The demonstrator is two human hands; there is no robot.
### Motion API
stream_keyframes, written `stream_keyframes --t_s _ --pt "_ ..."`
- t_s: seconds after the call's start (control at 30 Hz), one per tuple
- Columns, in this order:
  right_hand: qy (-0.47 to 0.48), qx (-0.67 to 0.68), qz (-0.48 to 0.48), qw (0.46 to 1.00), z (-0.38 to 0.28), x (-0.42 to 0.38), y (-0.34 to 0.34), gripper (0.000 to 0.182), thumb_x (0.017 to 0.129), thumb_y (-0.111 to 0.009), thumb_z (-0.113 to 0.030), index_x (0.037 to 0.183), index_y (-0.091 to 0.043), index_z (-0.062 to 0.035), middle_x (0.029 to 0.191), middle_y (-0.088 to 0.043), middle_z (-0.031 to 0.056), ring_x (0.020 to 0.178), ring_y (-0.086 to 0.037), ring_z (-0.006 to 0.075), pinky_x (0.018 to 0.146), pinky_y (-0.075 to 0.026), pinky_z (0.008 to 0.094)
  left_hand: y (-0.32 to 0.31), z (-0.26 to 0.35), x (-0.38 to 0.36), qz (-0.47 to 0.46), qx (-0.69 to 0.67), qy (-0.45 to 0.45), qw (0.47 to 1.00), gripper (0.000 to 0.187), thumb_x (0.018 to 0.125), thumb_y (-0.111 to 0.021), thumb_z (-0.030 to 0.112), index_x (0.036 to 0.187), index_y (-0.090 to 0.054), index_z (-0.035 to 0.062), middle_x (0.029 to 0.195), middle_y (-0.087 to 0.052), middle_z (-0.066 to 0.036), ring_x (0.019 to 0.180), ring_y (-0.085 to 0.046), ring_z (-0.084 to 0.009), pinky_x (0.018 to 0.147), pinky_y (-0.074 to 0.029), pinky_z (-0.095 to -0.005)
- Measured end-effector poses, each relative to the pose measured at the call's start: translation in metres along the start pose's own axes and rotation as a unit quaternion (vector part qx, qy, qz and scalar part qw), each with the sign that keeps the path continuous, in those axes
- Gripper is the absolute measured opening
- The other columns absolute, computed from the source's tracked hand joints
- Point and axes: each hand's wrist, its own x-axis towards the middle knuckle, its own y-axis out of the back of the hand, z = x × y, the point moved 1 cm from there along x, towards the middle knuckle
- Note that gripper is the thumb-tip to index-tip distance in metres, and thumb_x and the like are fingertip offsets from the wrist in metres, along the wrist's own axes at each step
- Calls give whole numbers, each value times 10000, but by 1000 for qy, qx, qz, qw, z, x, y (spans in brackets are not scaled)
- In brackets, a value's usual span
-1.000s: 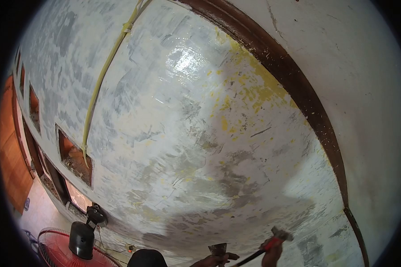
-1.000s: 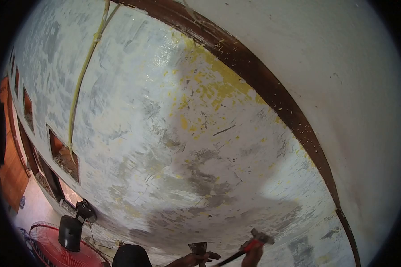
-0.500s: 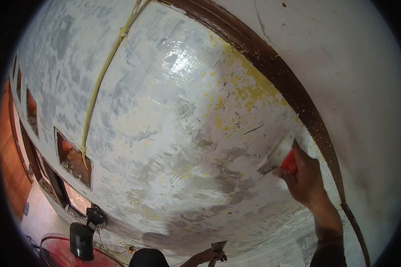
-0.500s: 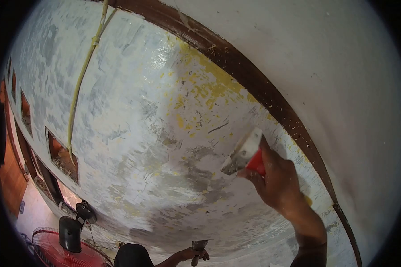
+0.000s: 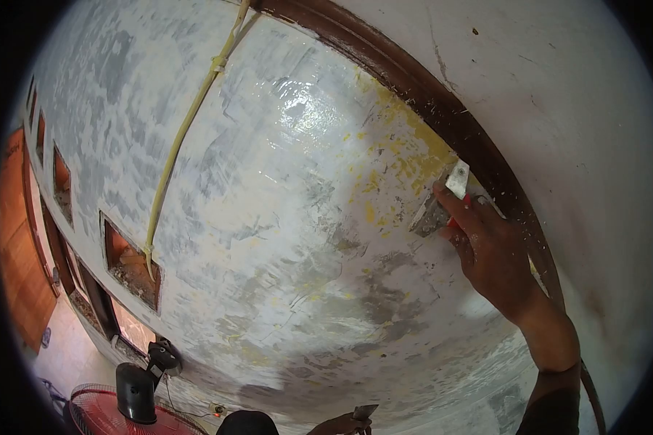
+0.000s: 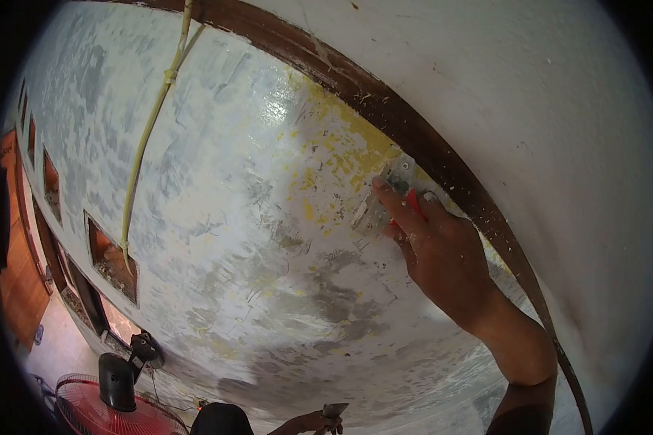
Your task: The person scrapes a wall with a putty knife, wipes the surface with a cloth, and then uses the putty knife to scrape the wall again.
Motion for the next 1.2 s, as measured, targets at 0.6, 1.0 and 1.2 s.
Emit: stream_keyframes --t_s 0.6,1.0,1.2 --pt "37 -67 -123 989 -7 17 17 495 871 -651 -108 1345 -508 -119 767 -637 162 606 -642 290 553 -531 372 -6 -4 0 39 23 19 999 207 957 -585 245 977 -619 42 830 -637 -120 784 -654 -241 700 -560 -401" --pt "30 23 -120 992 -9 31 14 413 897 -638 -176 1275 -504 -78 733 -668 159 647 -684 291 572 -544 365 9 -35 21 44 3 27 999 227 970 -549 245 896 -615 40 733 -592 -78 692 -603 -186 646 -496 -364" --pt "-6 85 -172 981 -7 29 19 429 882 -654 -135 1268 -482 -63 784 -690 152 720 -696 307 648 -541 398 11 -27 24 12 85 87 992 305 974 -560 309 838 -589 37 743 -642 -74 718 -614 -167 669 -491 -341"
